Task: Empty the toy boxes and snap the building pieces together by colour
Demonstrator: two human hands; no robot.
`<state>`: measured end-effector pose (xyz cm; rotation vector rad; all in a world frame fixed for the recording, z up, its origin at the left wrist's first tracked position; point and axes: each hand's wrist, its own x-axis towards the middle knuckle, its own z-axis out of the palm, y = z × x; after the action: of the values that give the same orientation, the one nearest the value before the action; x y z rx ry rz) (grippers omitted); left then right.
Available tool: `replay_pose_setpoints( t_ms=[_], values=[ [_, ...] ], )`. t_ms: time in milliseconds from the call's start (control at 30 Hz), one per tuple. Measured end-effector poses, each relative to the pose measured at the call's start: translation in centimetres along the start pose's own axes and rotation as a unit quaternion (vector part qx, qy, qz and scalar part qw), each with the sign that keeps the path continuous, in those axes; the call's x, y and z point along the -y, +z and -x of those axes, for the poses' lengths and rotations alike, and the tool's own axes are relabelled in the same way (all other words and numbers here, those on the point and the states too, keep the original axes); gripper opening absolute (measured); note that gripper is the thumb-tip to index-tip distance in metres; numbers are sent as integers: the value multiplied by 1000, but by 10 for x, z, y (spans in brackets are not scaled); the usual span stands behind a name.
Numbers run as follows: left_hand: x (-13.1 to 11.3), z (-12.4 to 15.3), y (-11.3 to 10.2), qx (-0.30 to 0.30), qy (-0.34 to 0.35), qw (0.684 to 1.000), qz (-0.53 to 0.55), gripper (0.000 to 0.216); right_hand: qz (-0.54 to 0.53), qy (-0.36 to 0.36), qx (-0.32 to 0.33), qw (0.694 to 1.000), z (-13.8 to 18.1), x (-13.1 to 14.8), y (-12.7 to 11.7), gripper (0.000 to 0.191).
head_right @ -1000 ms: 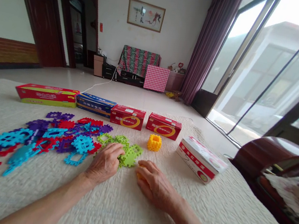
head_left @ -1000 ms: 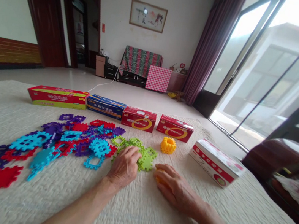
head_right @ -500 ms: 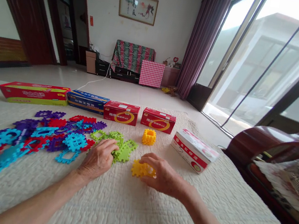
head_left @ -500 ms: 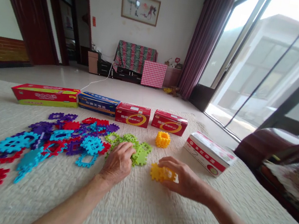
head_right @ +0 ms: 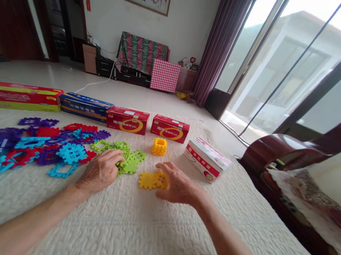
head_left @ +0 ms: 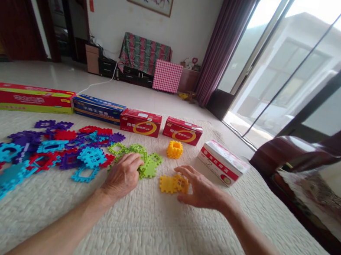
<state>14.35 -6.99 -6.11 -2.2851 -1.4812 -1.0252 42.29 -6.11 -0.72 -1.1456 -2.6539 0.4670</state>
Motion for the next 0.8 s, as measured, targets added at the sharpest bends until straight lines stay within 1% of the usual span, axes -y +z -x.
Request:
replay_pose_setpoints(
  t_ms=[67,167,233,300,367,467,533,600,700,800],
  values=[
    [0,0,0,-1,2,1000,0,35,16,20,7,1000,0,2,-1,71],
    [0,0,1,-2,3,1000,-3,36,33,32,16,999,-1,4,-3,60],
    [1,1,1,-4,3,1000,-6,36,37,24,18,999,-1,3,-4,53],
    [1,1,2,-5,3,1000,-7,36,29,6,11,999,0,2,-6,50],
    [1,1,2,-4,1,1000,-6,36,16,-8,-19,1000,0,1,-10,50],
    [0,0,2,-2,-3,1000,-3,36,4,-14,-105,994,-10,-4,-18,52],
    [0,0,2,-3,-3,1000,-1,35,-3,-18,-161,987,-26,-10,-23,52],
    [1,0,2,-4,-3,1000,-3,35,-19,-31,-201,979,-47,-17,-26,51],
    [1,1,3,-3,-4,1000,-7,35,-55,-33,-234,970,-78,-28,-27,52],
    [1,1,3,-2,-3,1000,-8,36,-85,-9,-248,965,-98,-37,-23,51]
  ],
)
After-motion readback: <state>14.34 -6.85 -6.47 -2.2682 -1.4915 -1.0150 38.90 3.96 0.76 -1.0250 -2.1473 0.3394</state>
